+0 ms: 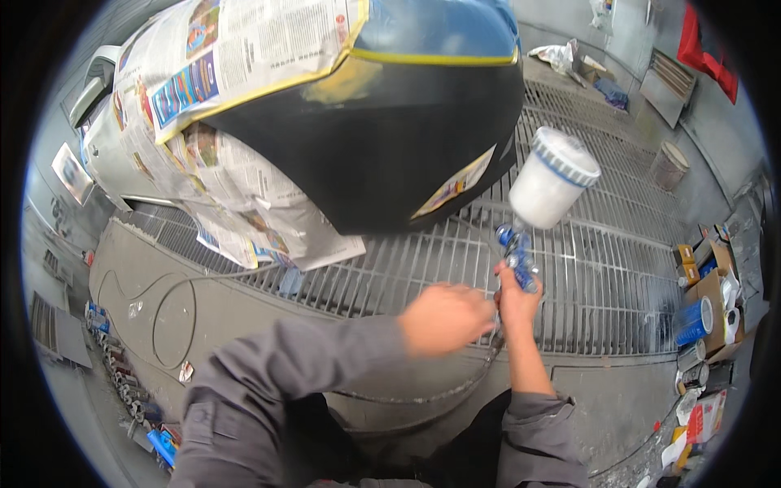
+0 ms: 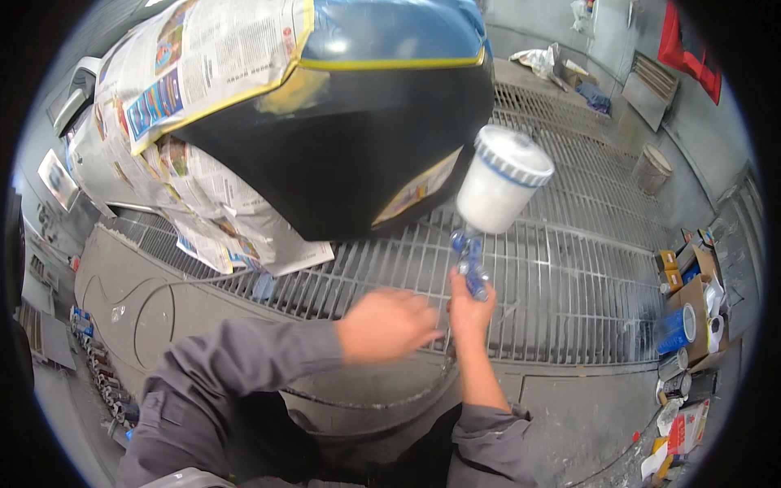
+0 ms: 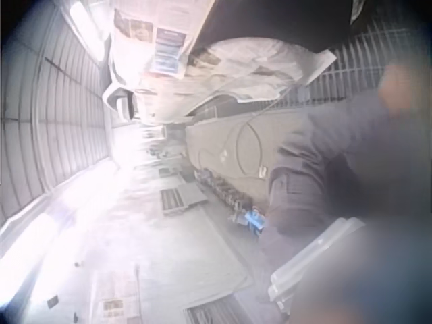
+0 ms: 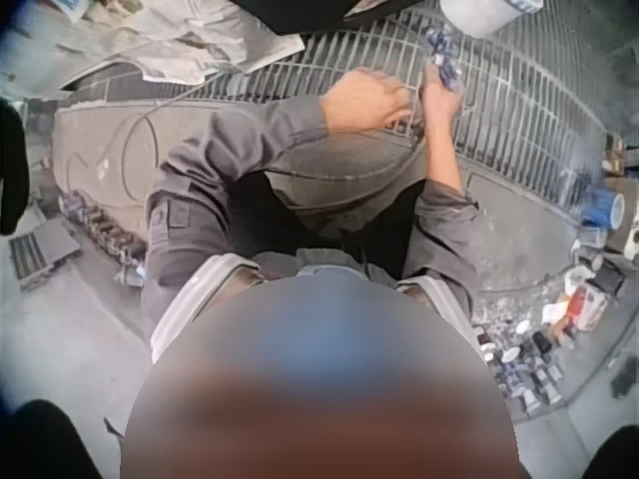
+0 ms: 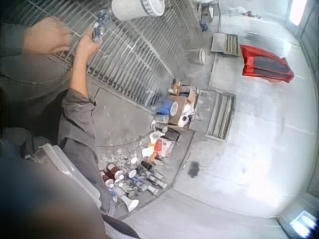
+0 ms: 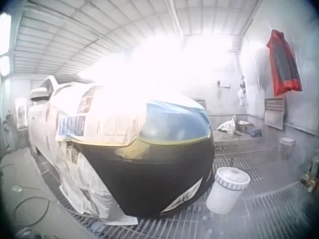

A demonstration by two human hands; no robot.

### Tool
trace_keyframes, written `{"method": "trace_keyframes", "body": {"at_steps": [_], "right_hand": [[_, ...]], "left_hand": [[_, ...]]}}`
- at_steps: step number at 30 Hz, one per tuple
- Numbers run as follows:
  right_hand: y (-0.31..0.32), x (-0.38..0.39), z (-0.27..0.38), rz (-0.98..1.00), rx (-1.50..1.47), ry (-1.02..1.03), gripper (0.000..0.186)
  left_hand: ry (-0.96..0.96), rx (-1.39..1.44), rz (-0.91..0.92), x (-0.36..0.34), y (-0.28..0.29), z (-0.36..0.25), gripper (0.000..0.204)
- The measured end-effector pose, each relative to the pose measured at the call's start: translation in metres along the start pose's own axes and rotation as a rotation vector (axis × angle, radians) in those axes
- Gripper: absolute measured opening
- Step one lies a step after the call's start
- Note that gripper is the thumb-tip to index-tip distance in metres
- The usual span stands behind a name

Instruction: The person mixes white paint in a small container using a metal stir stick, pours it into a spray gun cup, and then sprays the front bumper of a car in a paint booth. The car is masked with newspaper and tape.

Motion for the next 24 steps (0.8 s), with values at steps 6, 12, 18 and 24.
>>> {"method": "trace_keyframes", "body": {"at_steps": [6,12,18,24], "right_hand": [[0.013,-0.024,-0.002,-0.167,-0.242,-0.052,0.018],[0.063,-0.058,-0.017,-0.548,-0.004,0.095,0.022],[-0.014,-0.023,-0.073,-0.457,-0.200,0.188,0.019],[-0.201,0.112,-0.172,-0.099,-0.391,-0.187,0.015]], "left_hand": [[0.477,0.322,1.321,0.265,-0.107,0.062,0.067],[0.944,0.002,1.127,0.325,-0.077,0.122,0.028],[0.965,-0.117,0.412,0.278,0.020,0.101,0.014],[0.747,-0.141,0.245,0.253,0.047,0.060,0.011]]}}
Point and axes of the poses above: each hand's wrist, its own x-axis away from the middle knuckle, its own y-axis out of the back of the hand, z = x × y, the point moved 7 cm from there along -x, towards the middle knuckle, and after that the axes turned 11 degrees about z, right-handed, at the moved point
